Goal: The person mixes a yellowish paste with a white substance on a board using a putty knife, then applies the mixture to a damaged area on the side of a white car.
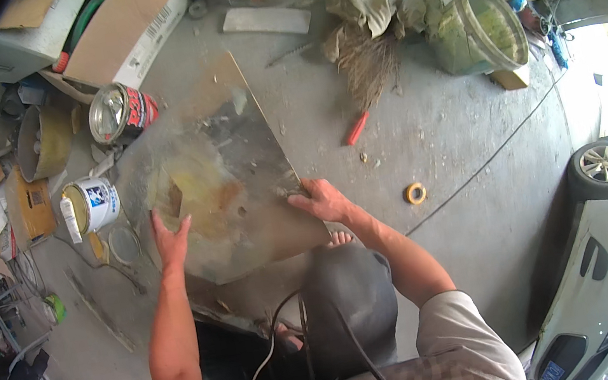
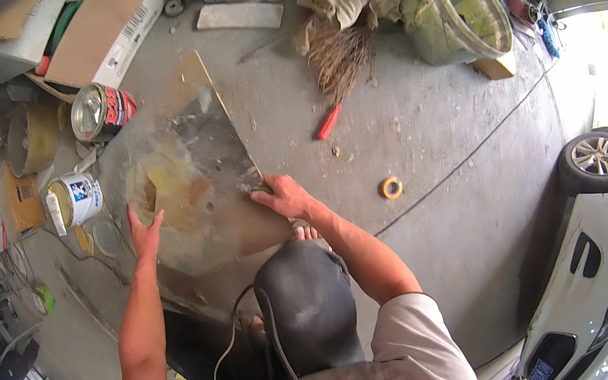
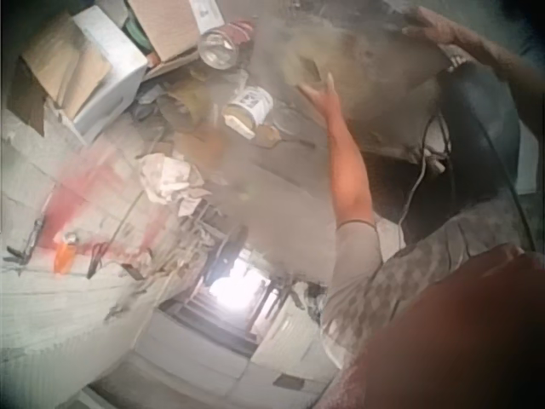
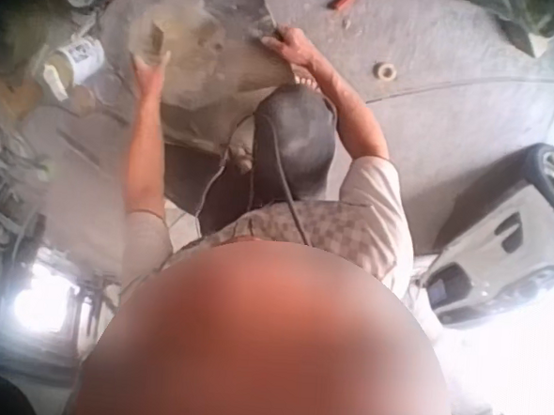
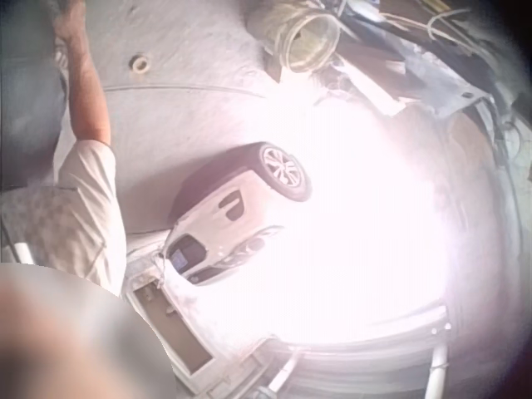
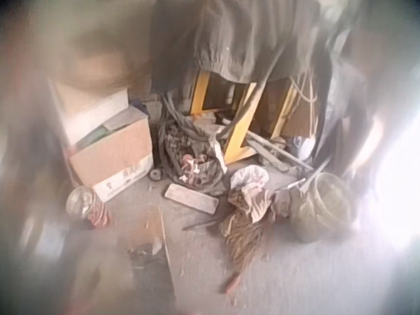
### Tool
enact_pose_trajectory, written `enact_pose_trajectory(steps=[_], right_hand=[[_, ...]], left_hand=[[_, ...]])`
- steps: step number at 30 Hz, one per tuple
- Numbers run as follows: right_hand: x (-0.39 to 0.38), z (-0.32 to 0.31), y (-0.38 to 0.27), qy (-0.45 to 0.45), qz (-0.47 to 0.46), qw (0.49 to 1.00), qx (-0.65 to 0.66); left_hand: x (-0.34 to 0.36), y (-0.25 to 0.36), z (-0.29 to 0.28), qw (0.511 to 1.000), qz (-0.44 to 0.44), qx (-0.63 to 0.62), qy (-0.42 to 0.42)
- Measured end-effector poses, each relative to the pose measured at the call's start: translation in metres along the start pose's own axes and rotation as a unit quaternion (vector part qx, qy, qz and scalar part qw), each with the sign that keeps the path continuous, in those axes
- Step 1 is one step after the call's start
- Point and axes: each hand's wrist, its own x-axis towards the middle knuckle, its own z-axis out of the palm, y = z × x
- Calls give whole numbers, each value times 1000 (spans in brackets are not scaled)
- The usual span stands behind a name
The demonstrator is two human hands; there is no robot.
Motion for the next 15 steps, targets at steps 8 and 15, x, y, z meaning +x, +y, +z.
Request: enact_pose_trajectory(steps=[8, 15], right_hand=[[70, -13, 94, 189, 73, 979, -31], [105, -65, 105, 383, 34, 865, -322]], left_hand=[[-7, 10, 39, 941, -42, -37, -333], [-64, -20, 25, 946, -65, -40, -314]])
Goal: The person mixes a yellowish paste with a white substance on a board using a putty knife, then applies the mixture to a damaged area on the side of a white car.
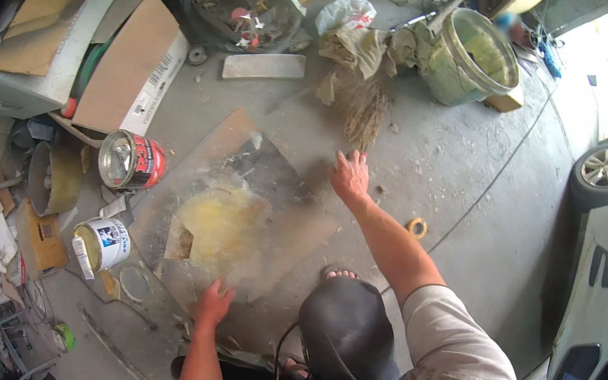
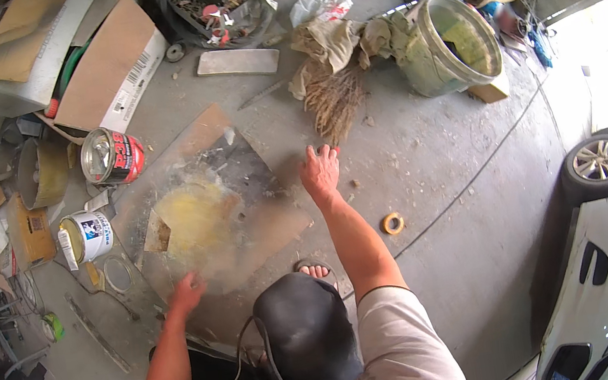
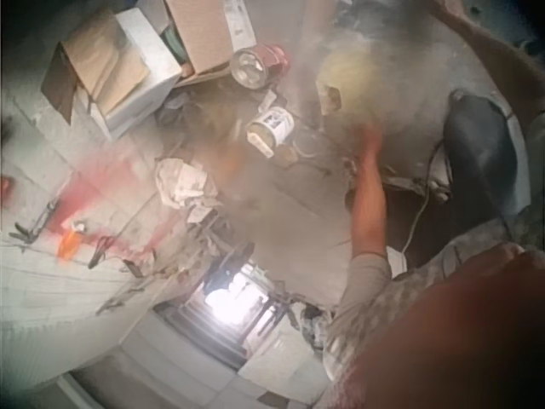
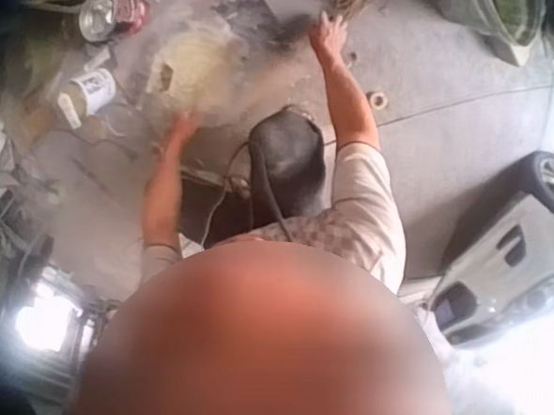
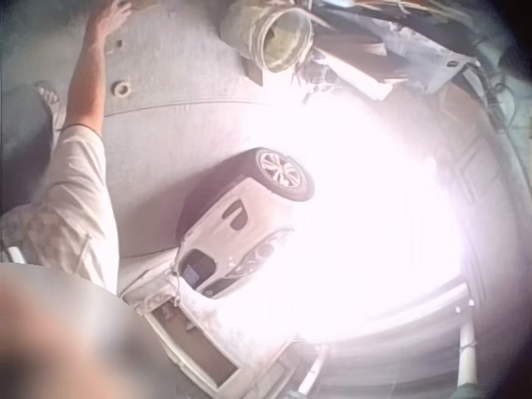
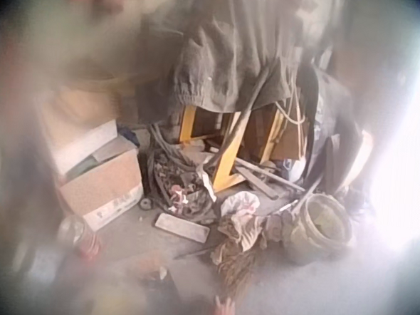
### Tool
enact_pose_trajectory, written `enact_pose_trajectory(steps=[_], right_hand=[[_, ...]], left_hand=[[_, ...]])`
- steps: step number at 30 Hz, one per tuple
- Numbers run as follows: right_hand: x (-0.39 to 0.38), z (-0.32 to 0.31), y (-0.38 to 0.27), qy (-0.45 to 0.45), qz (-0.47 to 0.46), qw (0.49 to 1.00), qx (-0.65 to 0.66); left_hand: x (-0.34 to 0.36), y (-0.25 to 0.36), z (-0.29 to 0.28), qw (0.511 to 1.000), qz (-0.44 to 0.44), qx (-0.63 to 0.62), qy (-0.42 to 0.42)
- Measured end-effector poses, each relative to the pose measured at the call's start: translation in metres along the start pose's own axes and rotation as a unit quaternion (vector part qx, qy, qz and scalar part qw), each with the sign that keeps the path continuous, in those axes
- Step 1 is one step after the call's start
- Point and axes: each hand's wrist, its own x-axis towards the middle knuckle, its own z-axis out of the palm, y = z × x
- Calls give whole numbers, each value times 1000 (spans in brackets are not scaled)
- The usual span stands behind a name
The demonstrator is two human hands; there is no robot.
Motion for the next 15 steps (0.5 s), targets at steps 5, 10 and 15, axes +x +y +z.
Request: enact_pose_trajectory(steps=[5, 10, 15], right_hand=[[81, -9, -32, 45, -159, 986, 31], [239, 20, -52, 67, -144, 987, -15], [365, 102, -8, -96, -309, 871, -371]], left_hand=[[-22, 14, 10, 990, 8, 139, -30], [12, 42, 47, 992, 83, 95, -31], [24, 43, 104, 984, 65, 158, -48]])
